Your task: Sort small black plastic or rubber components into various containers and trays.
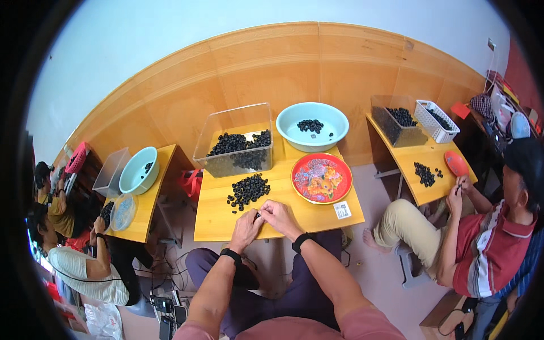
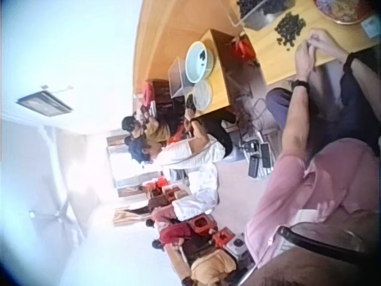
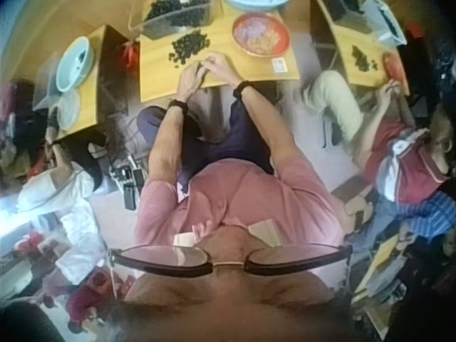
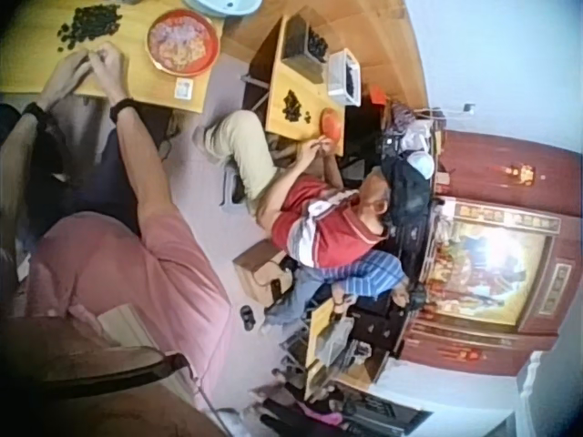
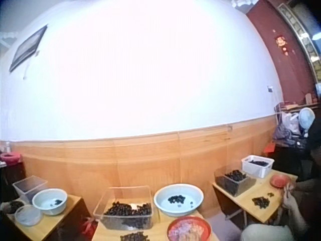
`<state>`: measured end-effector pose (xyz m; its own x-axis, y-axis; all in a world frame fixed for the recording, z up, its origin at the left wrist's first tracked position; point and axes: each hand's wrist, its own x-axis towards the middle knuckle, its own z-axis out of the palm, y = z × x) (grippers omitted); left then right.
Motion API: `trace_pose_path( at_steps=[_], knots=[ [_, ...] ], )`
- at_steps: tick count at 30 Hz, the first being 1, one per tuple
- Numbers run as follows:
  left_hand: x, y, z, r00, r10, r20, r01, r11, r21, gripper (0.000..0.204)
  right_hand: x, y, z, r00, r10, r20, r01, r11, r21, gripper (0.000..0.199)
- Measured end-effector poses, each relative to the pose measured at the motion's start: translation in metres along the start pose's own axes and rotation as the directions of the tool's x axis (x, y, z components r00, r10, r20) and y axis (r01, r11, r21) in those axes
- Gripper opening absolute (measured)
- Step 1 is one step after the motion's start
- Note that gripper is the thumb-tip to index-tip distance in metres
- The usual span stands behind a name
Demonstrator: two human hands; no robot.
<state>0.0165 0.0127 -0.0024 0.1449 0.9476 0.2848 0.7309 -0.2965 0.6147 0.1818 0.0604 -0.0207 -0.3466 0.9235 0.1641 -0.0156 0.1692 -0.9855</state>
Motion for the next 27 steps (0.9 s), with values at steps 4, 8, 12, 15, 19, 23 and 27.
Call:
trace_pose_path(
  at_steps=[4, 8, 12, 15, 19, 23, 27],
  knots=[
    [0.000, 0.000, 0.004, 0.999, 0.028, 0.018, -0.028, 1.000, -0.003, 0.033, -0.006, -0.004, -0.003, 1.000, 0.000, -0.010, 0.000, 1.000, -0.007, 0.012],
    [-0.001, -0.007, 0.012, 0.999, 0.011, -0.034, -0.010, 0.999, 0.034, 0.027, -0.002, 0.000, -0.001, 1.000, -0.015, -0.009, 0.015, 0.998, -0.054, 0.011],
    [-0.001, -0.010, 0.010, 0.999, 0.001, -0.036, 0.002, 0.998, 0.066, 0.030, 0.000, -0.005, 0.005, 1.000, -0.022, -0.013, 0.023, 0.997, 0.074, 0.018],
    [0.001, -0.002, 0.009, 1.000, 0.019, -0.010, -0.018, 0.994, 0.103, 0.029, -0.001, -0.009, -0.001, 1.000, -0.018, -0.022, 0.018, 1.000, 0.000, 0.015],
    [0.002, -0.003, 0.014, 0.998, 0.059, -0.009, -0.058, 0.994, 0.097, 0.034, 0.000, -0.003, -0.005, 0.999, -0.039, -0.021, 0.040, 0.999, 0.024, 0.014],
    [0.002, -0.004, 0.012, 0.997, 0.075, -0.016, -0.073, 0.991, 0.113, 0.027, 0.000, -0.002, -0.003, 0.999, -0.020, -0.034, 0.020, 1.000, 0.010, 0.013],
    [0.001, -0.004, 0.012, 0.999, 0.026, -0.024, -0.024, 0.995, 0.097, 0.030, 0.002, -0.005, 0.000, 0.999, -0.023, -0.031, 0.022, 0.998, -0.059, 0.012]
  ],
)
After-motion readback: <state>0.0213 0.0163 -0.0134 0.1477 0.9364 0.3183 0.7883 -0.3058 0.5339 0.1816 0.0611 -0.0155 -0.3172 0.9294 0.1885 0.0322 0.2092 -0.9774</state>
